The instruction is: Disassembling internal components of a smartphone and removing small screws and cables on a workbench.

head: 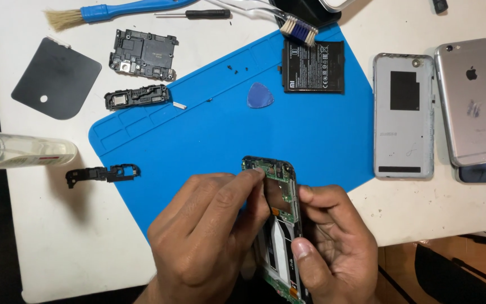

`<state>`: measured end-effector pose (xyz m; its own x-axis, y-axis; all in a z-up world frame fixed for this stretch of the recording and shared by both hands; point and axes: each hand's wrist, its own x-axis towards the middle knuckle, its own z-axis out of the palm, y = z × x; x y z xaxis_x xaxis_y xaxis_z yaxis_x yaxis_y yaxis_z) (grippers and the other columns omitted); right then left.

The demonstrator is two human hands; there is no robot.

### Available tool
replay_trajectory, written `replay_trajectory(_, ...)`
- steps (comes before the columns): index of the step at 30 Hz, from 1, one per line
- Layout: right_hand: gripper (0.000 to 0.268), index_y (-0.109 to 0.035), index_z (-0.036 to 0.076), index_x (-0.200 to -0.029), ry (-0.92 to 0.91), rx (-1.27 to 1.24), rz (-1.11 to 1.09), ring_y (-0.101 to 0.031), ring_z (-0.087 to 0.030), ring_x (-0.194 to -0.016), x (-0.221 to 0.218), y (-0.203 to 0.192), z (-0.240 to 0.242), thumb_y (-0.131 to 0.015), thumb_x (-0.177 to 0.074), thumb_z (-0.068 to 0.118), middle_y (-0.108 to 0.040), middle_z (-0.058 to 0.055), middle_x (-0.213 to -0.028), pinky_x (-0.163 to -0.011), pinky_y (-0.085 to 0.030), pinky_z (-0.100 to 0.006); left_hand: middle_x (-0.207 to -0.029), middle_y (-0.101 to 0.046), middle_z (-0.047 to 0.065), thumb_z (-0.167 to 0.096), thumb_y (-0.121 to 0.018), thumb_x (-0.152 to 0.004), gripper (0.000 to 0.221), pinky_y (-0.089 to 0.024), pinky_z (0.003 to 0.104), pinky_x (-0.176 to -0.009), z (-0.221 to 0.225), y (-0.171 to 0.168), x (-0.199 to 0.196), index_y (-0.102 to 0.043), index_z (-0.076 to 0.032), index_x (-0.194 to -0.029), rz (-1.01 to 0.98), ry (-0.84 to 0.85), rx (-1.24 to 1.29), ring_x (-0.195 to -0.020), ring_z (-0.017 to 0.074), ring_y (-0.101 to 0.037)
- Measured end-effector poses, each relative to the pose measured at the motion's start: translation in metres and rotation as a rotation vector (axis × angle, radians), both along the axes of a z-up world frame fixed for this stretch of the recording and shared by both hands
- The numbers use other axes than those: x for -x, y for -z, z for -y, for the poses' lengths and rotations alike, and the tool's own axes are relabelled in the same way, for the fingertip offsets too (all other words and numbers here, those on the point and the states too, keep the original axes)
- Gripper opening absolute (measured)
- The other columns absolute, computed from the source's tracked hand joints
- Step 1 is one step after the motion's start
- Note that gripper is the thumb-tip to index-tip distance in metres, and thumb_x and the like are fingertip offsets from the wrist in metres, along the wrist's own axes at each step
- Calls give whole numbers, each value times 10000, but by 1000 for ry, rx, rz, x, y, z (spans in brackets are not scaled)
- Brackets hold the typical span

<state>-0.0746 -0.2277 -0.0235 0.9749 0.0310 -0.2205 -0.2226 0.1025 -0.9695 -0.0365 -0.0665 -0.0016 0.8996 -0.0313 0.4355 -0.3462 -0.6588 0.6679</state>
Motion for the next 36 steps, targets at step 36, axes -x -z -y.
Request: replay_trajectory(36, 515, -520, 16, -1356, 102, 73, -175, -691, -177, -811, -13, -16, -12, -632, -882, 181, -803, -186, -1128, -688, -513, -269, -726, -553, 57, -115, -752, -1007, 98, -335, 370, -529, -18, -12, -5, -706, -38, -1045, -57, 54, -173, -593, 228, -417)
